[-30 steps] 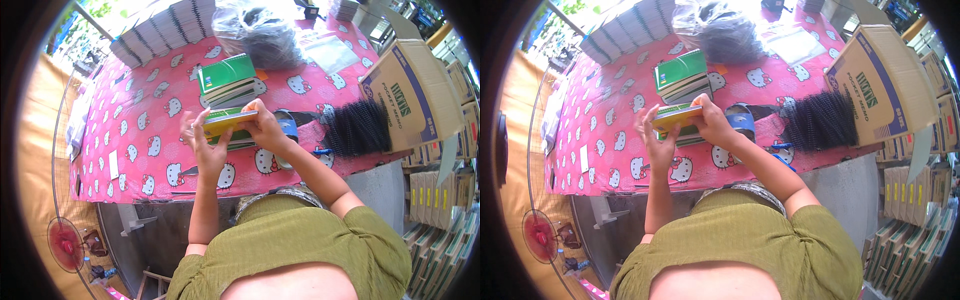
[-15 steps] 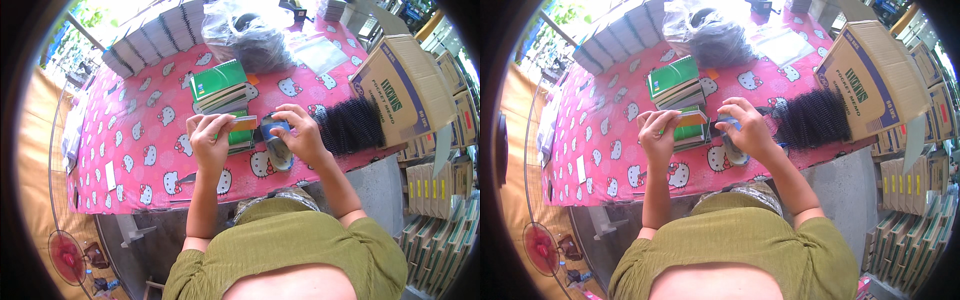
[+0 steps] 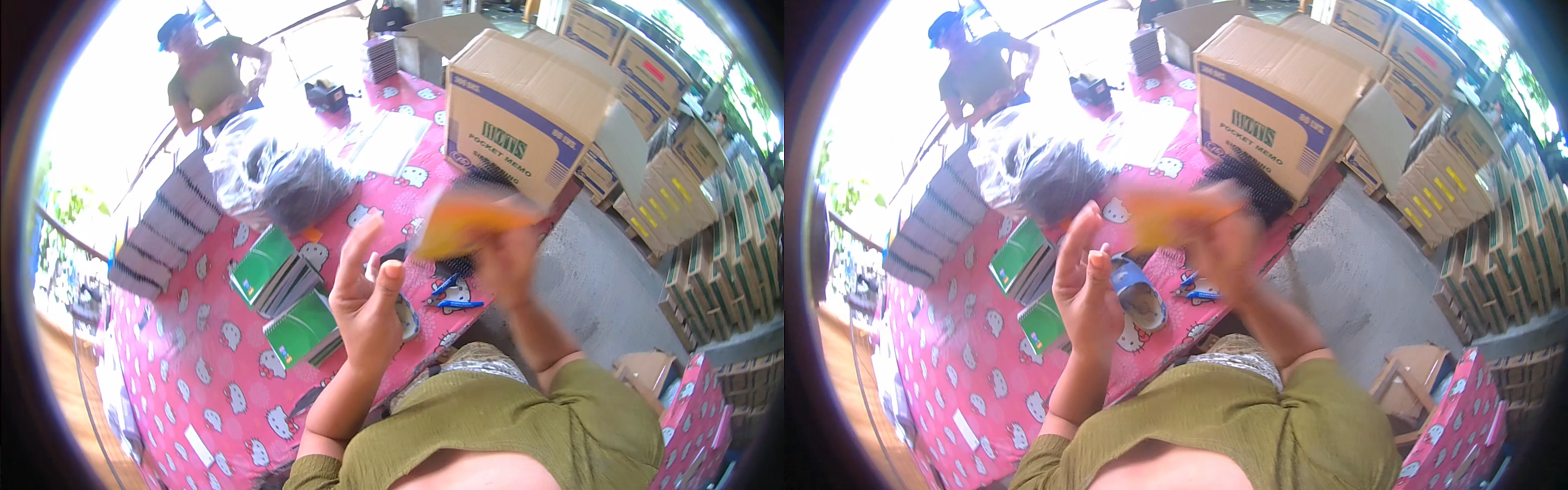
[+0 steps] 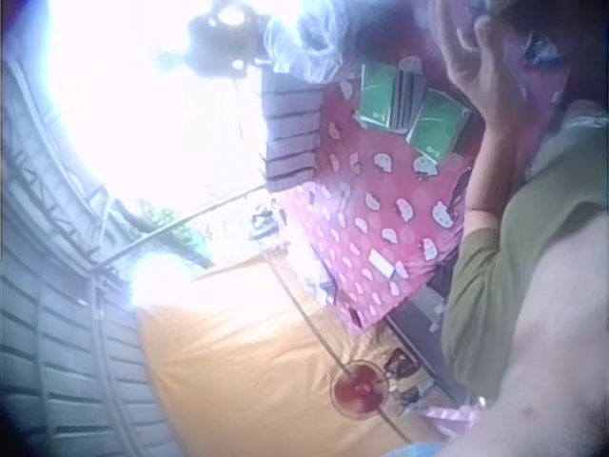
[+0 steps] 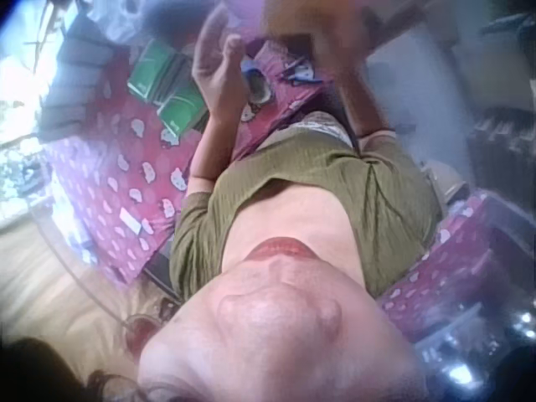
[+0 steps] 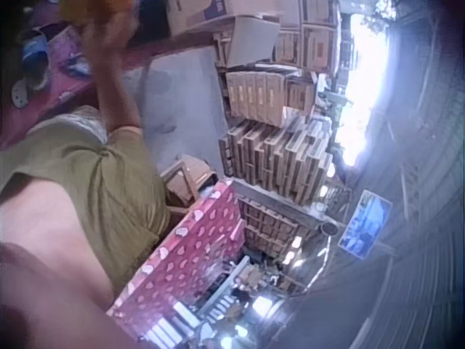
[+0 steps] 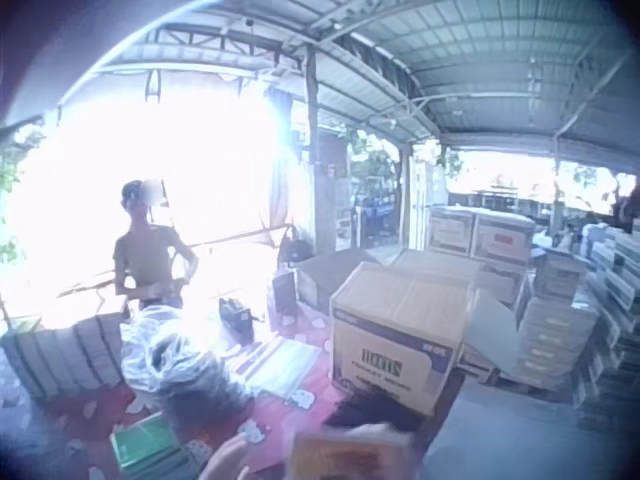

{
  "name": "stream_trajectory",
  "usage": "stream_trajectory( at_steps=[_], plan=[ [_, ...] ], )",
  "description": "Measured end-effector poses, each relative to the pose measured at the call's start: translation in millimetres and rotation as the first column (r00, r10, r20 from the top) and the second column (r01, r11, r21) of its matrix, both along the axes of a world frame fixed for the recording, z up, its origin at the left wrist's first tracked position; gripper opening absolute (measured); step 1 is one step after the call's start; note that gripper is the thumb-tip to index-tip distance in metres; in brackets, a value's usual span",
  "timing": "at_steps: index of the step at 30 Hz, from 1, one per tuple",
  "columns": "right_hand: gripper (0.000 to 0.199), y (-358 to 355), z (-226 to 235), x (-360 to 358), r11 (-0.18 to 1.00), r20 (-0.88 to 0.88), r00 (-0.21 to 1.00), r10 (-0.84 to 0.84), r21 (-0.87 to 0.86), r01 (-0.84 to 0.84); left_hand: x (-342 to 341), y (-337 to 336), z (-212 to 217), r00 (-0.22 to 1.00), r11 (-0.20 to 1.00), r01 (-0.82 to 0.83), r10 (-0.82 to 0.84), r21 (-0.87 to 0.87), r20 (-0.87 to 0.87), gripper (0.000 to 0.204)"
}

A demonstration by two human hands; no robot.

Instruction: The person assembles notebooks by threading a spiral spring through the punched holes of stacks of covers and pages, then trims the excess spring with pliers and bends the ends by hand.

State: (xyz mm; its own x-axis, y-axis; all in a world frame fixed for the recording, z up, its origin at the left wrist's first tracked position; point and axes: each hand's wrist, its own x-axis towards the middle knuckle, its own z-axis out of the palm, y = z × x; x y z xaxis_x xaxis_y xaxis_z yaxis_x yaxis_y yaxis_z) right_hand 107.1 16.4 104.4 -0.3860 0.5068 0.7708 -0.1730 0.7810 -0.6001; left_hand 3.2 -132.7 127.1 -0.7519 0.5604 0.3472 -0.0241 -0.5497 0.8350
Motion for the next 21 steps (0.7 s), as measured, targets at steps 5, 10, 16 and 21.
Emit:
stream_trajectory(
  at_steps=[5,10,16,21],
  plan=[
    [0.034,191.0,99.8,150.1,0.846,-0.316,0.914,-0.254,-0.530,0.051,3.5,54.0,26.8,0.996,0.996,0.091,-0.090,-0.019,0.017,0.043],
    [0.034,307.6,93.2,171.4,0.549,-0.265,0.954,0.137,-0.781,-0.296,26.4,126.8,47.4,0.981,0.985,0.164,-0.169,0.053,0.093,0.040],
    [0.040,212.2,94.9,140.8,0.814,0.384,0.773,0.504,-0.509,-0.278,24.7,217.1,75.5,0.805,0.965,-0.187,0.045,-0.182,-0.592,0.032],
    [0.044,217.4,124.5,164.2,0.930,0.600,0.713,0.364,-0.279,-0.239,34.1,222.7,82.5,0.497,0.761,-0.539,-0.060,-0.363,-0.866,0.029]
  ],
)
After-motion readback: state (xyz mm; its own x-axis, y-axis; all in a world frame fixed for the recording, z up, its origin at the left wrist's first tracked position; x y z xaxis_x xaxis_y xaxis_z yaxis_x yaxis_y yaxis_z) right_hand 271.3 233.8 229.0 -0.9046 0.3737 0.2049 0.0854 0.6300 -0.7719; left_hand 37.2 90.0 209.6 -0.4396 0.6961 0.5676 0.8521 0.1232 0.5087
